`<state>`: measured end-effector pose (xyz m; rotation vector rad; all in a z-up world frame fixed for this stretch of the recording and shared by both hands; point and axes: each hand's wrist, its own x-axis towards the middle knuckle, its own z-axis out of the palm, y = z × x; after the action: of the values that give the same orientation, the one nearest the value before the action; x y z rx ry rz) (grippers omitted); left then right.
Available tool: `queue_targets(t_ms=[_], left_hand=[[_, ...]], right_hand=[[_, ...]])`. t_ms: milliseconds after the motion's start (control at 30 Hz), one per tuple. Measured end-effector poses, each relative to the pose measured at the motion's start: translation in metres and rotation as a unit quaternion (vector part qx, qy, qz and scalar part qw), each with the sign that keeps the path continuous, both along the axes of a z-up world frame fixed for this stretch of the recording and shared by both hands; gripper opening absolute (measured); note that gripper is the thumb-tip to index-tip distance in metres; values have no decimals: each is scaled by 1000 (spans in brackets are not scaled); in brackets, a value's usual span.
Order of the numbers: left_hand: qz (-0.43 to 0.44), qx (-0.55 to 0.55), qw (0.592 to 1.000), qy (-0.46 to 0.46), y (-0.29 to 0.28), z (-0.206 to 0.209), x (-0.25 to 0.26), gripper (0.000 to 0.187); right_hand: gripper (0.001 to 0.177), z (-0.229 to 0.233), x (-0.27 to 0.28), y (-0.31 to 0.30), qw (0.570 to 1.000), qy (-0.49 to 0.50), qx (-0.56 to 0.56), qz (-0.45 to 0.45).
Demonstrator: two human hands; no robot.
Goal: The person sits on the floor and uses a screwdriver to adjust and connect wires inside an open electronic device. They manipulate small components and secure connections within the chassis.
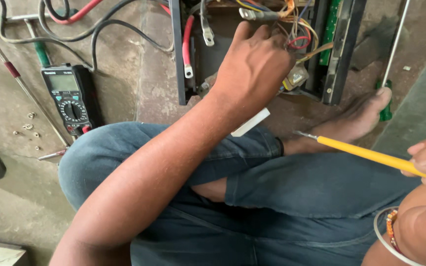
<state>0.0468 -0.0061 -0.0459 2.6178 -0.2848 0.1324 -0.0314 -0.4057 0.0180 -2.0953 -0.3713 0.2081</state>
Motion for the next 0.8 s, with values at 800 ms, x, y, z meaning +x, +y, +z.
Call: queue_targets(t_ms=[800], left_hand=[[-73,-157,984,-34,16,-51,13,11]], right_hand=[[35,-1,-3,13,1000,12,5,-28]])
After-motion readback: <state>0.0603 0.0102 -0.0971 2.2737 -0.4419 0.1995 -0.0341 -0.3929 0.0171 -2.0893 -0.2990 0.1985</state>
